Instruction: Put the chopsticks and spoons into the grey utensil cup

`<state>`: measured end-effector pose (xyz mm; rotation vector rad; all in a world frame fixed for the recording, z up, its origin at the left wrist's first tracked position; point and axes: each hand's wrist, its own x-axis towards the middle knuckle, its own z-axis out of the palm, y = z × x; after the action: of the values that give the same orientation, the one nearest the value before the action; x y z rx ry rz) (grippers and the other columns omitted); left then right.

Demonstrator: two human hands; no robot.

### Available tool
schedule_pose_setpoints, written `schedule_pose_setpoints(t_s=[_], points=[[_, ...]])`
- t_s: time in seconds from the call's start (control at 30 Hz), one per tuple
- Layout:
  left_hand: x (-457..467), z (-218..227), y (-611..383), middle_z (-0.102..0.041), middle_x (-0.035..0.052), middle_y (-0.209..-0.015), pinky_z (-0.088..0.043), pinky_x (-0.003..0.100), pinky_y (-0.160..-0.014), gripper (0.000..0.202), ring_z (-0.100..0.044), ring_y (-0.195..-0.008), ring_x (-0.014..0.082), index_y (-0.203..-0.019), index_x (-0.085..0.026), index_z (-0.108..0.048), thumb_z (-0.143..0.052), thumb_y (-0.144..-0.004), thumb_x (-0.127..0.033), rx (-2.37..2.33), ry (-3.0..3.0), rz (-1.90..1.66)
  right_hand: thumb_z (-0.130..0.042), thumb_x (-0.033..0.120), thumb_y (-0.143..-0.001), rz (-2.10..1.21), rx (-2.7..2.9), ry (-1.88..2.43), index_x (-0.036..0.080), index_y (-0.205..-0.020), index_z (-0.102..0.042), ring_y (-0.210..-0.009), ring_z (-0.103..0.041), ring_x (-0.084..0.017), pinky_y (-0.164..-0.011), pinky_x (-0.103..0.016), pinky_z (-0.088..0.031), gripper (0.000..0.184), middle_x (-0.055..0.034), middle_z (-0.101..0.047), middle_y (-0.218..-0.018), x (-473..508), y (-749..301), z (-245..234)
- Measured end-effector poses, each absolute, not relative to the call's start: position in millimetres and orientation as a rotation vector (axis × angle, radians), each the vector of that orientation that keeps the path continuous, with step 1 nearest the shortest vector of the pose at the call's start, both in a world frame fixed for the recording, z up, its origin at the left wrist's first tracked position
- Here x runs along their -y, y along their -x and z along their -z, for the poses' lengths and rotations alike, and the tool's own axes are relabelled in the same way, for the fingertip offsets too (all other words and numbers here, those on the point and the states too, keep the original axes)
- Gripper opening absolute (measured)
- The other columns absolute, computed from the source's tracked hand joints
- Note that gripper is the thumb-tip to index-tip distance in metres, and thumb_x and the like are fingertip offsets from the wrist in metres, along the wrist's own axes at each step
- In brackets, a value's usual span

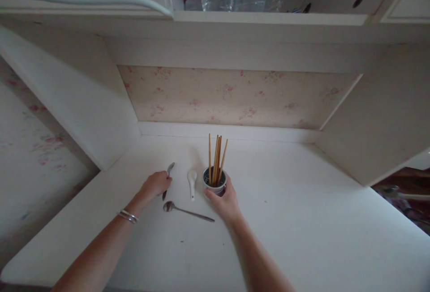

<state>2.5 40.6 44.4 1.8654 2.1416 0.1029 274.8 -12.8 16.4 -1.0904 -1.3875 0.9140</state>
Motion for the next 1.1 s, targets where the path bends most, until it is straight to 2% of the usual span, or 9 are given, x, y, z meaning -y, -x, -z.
schedule_pose_setpoints(t_s=[0.1,0.17,0.3,0.37,0.47,0.57,0.8,1.0,1.1], points=[[-49,-54,-1,-0.064,0.0075,-0.056,-0.04,0.029,-0.059,0.024,-0.062,-0.055,0.0218,-0.067,-0.017,-0.061,-0.047,-0.079,-0.032,-2.128,-1.832,-0.143,-0.08,0.031,-0.067,-0.92,1.361,1.08,0.026,-0.132,-0.048,-0.12,-0.058,-0.027,-0.105,-0.045,-0.043,0.073,-0.0064,-0.063,-0.129,13,-275,-16],[-52,-65,-2,-0.061,0.0048,-0.053,-0.039,0.028,-0.057,0.024,-0.06,-0.051,0.02,-0.067,-0.017,-0.06,-0.045,-0.081,-0.031,-2.116,-1.819,-0.216,-0.081,0.031,-0.067,-0.926,1.357,1.078,0.026,-0.132,-0.047,-0.12,-0.058,-0.028,-0.105,-0.046,-0.043,0.074,-0.0071,-0.063,-0.129,12,-275,-16],[-44,-96,-24,-0.062,0.0009,-0.059,-0.042,0.025,-0.055,0.034,-0.06,-0.055,0.0165,-0.078,-0.018,-0.058,-0.035,-0.089,-0.042,-1.942,-1.795,-0.507,-0.08,0.031,-0.067,-0.918,1.375,1.07,0.026,-0.132,-0.048,-0.118,-0.059,-0.028,-0.104,-0.046,-0.044,0.072,-0.0068,-0.064,-0.127,11,-274,-16],[-36,-113,-45,-0.061,0.0,-0.061,-0.044,0.025,-0.055,0.036,-0.059,-0.055,0.0155,-0.083,-0.017,-0.057,-0.042,-0.087,-0.05,-1.641,-1.688,-0.891,-0.08,0.031,-0.068,-0.911,1.385,1.066,0.026,-0.132,-0.049,-0.118,-0.059,-0.029,-0.104,-0.047,-0.044,0.072,-0.0062,-0.064,-0.127,11,-274,-17],[-27,-130,-79,-0.066,0.0016,-0.071,-0.046,0.024,-0.056,0.035,-0.064,-0.065,0.0162,-0.092,-0.016,-0.057,-0.058,-0.081,-0.05,-1.38,-1.561,-1.169,-0.08,0.031,-0.068,-0.905,1.397,1.042,0.027,-0.132,-0.048,-0.118,-0.058,-0.03,-0.105,-0.048,-0.043,0.072,-0.0056,-0.063,-0.128,12,-275,-20],[-24,-132,-104,-0.069,0.0022,-0.078,-0.047,0.024,-0.058,0.034,-0.066,-0.067,0.0164,-0.094,-0.017,-0.058,-0.062,-0.079,-0.047,-1.381,-1.571,-1.208,-0.079,0.03,-0.068,-0.908,1.407,1.027,0.029,-0.132,-0.048,-0.118,-0.058,-0.03,-0.105,-0.048,-0.043,0.071,-0.0048,-0.063,-0.128,14,-275,-22],[-26,-99,-118,-0.07,0.0028,-0.081,-0.049,0.028,-0.073,0.031,-0.067,-0.077,0.0185,-0.082,-0.018,-0.065,-0.056,-0.085,-0.047,-1.518,-1.805,-1.136,-0.078,0.032,-0.068,-0.9,1.402,1.062,0.027,-0.135,-0.047,-0.122,-0.056,-0.029,-0.107,-0.048,-0.041,0.074,-0.0056,-0.061,-0.132,16,-276,-23],[-23,-84,-123,-0.068,0.0057,-0.097,-0.051,0.027,-0.073,0.025,-0.064,-0.079,0.0165,-0.092,-0.019,-0.068,-0.058,-0.084,-0.04,-1.451,-1.919,-1.104,-0.079,0.031,-0.067,-0.898,1.399,1.07,0.025,-0.134,-0.047,-0.121,-0.057,-0.029,-0.105,-0.045,-0.043,0.075,-0.0069,-0.062,-0.131,15,-275,-20],[-19,-81,-127,-0.067,0.0068,-0.105,-0.052,0.028,-0.073,0.028,-0.064,-0.082,0.0168,-0.1,-0.019,-0.067,-0.064,-0.08,-0.038,-1.43,-1.837,-1.116,-0.079,0.029,-0.068,-0.9,1.406,1.066,0.025,-0.135,-0.047,-0.121,-0.057,-0.028,-0.105,-0.044,-0.043,0.074,-0.0068,-0.061,-0.132,14,-275,-19]])
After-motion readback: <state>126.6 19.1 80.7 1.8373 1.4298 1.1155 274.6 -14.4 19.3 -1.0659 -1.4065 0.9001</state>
